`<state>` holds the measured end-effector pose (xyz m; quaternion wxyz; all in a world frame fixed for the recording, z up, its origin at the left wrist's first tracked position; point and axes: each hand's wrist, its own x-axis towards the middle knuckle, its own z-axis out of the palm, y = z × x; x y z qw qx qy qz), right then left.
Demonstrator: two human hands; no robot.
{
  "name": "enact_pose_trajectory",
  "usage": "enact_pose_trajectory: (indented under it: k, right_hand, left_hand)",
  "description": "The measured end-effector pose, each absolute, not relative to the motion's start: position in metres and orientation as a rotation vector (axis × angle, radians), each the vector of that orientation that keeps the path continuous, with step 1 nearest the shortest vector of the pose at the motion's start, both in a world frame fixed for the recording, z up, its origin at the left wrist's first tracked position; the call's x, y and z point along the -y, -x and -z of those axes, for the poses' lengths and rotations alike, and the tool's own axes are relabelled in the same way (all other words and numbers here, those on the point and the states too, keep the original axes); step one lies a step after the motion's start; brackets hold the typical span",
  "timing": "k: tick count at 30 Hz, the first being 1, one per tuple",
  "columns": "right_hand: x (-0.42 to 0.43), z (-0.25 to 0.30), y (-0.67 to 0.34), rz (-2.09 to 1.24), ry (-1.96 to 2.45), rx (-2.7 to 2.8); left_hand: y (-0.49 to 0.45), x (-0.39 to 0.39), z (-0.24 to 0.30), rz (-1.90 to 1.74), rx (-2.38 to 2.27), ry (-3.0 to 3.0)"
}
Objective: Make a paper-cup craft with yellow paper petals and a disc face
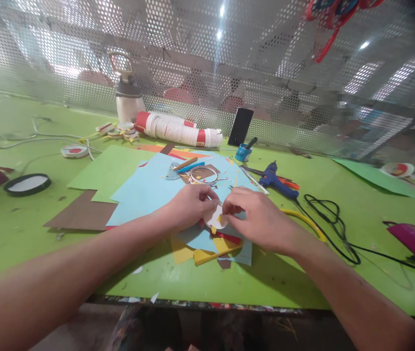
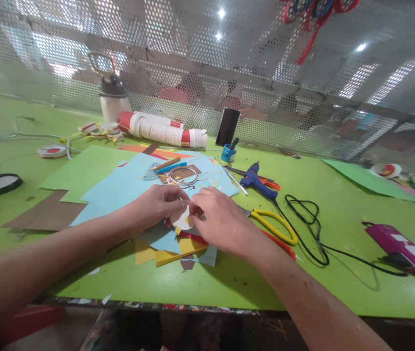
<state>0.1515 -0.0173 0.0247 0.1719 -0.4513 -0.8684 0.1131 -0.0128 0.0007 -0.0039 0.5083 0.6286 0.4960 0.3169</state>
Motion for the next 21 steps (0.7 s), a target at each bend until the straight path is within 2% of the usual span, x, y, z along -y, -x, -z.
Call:
enact_pose_trajectory:
  k: [5, 13, 21]
  right_hand:
    - [0.014, -0.033, -0.157, -0.512, 1.291, 2.273]
    - [0.0, -0.021, -0.162, -1.092, 1.178, 1.612]
    - [0.009, -0.001, -0.141, -1.123, 1.193, 1.491]
  left_hand:
    - [0.014, -0.001, 0.005, -0.766, -1.181, -1.503]
    - [0.015, -0.004, 0.015, -0.888, -1.11, -1.496]
    - [0.014, -0.002, 0.012, -0.849, -1.056, -1.46]
